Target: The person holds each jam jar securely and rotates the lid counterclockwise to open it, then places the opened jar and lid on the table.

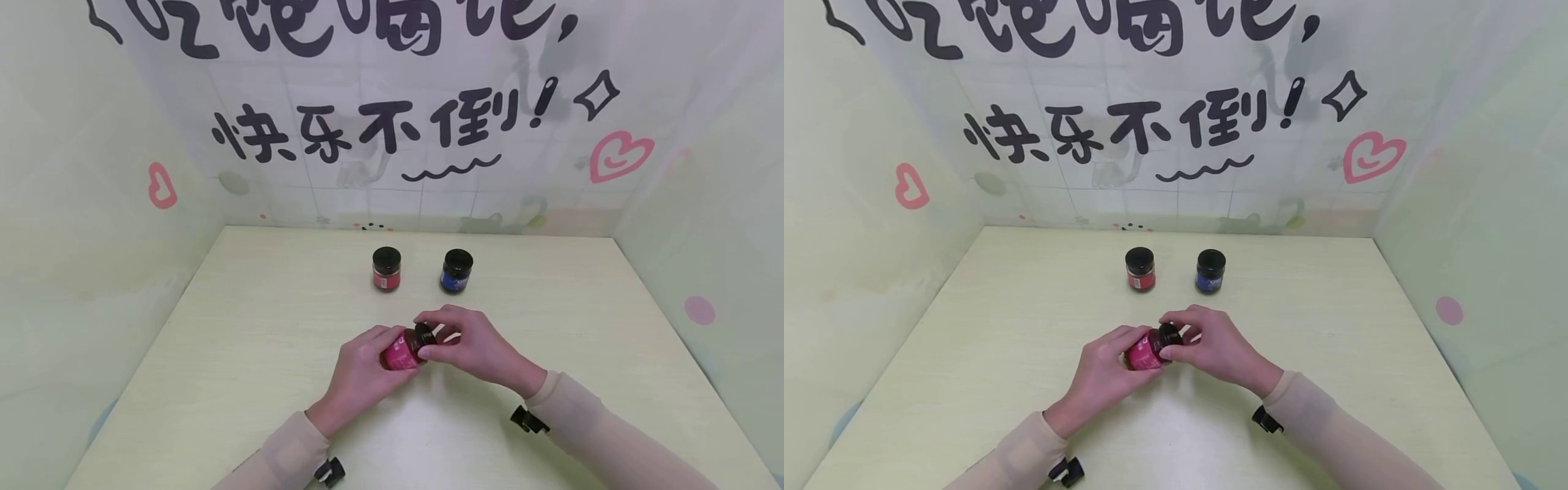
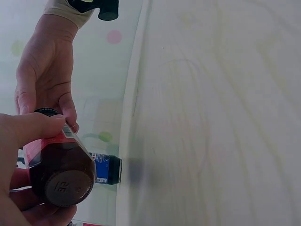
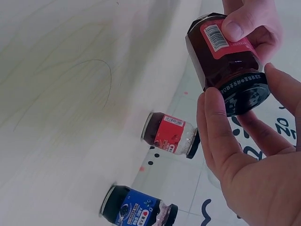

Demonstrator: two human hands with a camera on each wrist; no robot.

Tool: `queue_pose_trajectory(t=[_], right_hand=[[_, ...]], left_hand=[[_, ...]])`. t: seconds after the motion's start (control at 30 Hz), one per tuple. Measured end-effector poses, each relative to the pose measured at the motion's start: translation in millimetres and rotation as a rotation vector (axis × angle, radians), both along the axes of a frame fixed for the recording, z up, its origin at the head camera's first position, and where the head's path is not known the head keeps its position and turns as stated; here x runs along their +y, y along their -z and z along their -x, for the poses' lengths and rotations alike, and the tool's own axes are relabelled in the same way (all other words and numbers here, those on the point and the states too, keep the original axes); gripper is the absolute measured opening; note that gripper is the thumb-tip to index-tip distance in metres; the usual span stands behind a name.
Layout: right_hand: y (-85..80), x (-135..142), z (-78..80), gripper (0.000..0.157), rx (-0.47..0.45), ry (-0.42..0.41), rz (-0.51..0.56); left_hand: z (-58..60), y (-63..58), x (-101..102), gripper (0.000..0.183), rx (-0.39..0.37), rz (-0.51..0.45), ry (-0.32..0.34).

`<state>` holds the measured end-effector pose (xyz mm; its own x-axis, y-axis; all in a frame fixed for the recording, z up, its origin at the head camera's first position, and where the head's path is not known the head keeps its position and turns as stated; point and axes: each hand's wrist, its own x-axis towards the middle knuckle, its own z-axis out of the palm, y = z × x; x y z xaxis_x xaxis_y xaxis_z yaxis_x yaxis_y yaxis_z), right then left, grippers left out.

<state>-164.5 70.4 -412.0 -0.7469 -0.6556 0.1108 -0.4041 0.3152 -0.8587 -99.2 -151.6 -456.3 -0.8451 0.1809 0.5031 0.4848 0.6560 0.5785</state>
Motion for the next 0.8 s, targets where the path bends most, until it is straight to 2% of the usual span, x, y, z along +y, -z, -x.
queue_pose_trajectory(t=[0.4,0.8], right_hand=[[-0.3,-0.7,-1.8,0.044,-0.008,-0.016,-0.011],[2.4,-1.5,-1.8,0.047,-0.006,-0.045,0.026]], left_hand=[[1.0,2.0,-0.7,0.06,0.046,0.024,0.002],[-0.2,3.7,-1.5,0.06,0.037,0.042,-0.007]])
